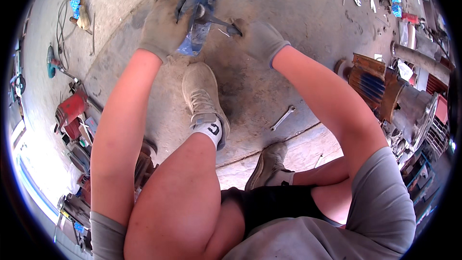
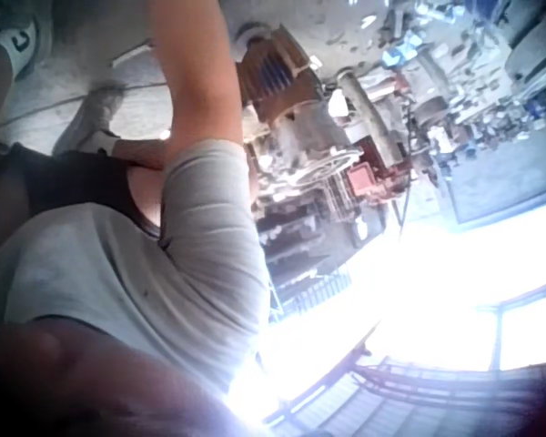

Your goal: The person sits on the floor of a workshop and disassembles electric motor components. They use a hammer and a metal bar to separate the fan housing from the motor casing, then remove the fan blade and other parts by hand.

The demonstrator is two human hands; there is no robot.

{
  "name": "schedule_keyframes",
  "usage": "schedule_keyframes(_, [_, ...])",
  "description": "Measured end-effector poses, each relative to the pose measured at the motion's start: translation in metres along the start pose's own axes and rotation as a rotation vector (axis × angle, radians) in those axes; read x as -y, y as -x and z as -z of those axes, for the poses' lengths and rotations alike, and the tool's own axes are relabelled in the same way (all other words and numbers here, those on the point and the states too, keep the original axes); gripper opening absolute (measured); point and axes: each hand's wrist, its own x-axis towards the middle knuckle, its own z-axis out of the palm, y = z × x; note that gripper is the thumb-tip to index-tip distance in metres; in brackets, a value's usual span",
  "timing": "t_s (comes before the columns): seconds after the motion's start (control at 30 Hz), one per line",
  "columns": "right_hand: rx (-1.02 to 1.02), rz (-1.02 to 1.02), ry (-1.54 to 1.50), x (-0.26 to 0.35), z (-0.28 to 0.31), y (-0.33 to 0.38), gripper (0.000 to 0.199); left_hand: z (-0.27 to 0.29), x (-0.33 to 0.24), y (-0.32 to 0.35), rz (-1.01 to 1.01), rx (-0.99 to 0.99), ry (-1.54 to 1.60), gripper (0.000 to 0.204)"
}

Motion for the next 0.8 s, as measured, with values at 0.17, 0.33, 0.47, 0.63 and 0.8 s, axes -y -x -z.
schedule_keyframes(0.17, [0.037, 0.01, 0.148, 0.001, -0.003, 0.0, 0.038, -0.006, -0.003, -0.001, -0.009, 0.009, 0.037, 0.047])
schedule_keyframes(0.33, [0.118, 0.008, 0.17, 0.003, -0.005, 0.008, 0.047, -0.003, -0.009, 0.0, -0.009, 0.005, 0.05, 0.047])
schedule_keyframes(0.47, [0.046, -0.041, 0.101, 0.01, -0.001, -0.001, 0.05, -0.006, -0.006, 0.002, -0.014, 0.008, 0.022, 0.047])
schedule_keyframes(0.63, [0.09, -0.032, 0.105, 0.001, 0.002, 0.005, 0.039, -0.005, -0.008, 0.002, -0.018, 0.018, 0.048, 0.047])
schedule_keyframes(0.8, [0.162, -0.004, 0.145, 0.012, 0.006, 0.01, 0.036, -0.001, -0.001, 0.002, 0.02, 0.032, 0.101, 0.045])
